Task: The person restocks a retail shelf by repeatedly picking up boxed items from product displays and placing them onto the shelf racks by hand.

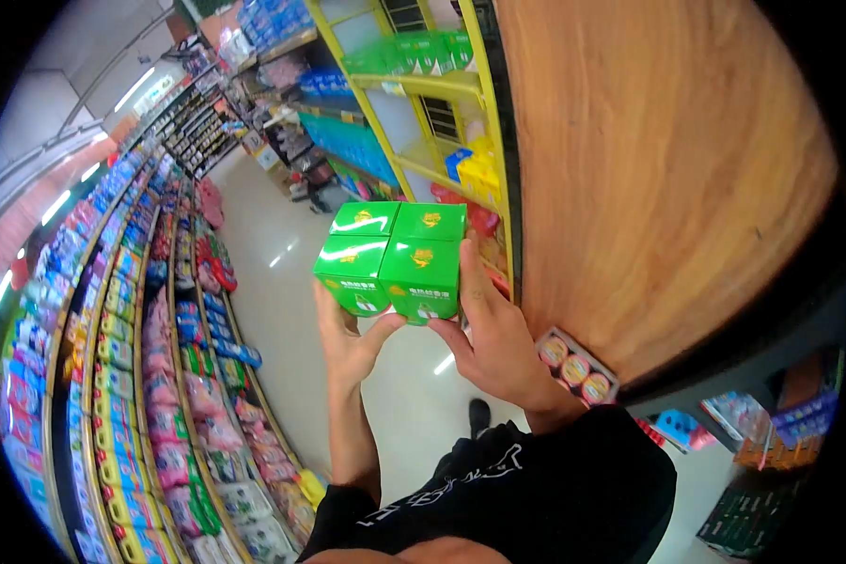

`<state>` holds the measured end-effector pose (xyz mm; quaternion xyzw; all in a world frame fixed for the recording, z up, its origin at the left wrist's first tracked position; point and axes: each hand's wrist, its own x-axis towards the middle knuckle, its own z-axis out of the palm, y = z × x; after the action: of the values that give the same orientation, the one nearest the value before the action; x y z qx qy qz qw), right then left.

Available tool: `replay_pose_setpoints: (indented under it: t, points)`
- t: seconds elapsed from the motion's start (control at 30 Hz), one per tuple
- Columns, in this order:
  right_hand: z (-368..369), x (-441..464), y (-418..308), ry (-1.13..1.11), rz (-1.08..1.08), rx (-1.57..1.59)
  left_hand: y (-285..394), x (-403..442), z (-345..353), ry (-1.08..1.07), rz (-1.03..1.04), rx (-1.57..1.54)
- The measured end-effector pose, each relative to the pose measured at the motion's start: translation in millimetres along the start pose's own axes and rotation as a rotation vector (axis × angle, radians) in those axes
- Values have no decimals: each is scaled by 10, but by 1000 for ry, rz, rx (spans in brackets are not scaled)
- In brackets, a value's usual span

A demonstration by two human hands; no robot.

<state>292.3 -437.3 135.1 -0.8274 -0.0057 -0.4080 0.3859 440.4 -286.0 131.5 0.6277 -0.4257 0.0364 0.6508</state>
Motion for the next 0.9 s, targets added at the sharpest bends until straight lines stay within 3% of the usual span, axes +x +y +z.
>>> replay_pose_setpoints:
  t: [0.23,0.33,0.37,0.53,0.73,0.8,0.83,0.9]
  points:
    - [323,1334,650,188,-10,52,-843,1646,-116,-133,154,-22]
    - [458,1801,875,269,101,243,-1131,2284,-67,-161,292,12]
    - [477,1955,989,294,55,133,-1205,2466,-4,-147,242,-87]
    - [548,2776,1423,358,-67,-238,-1717,3572,122,-211,427,-19]
    - [594,3667,1845,356,42,-432,-2277,4600,293,-255,436,-30]
    - [647,3830,1988,374,70,-468,-2365,4750,316,-262,388,-40]
    - [696,3894,2004,396,191,-317,-2407,4804,329,-267,361,-45]
    - [726,3987,2072,398,194,-407,-2431,4870,330,-276,336,13]
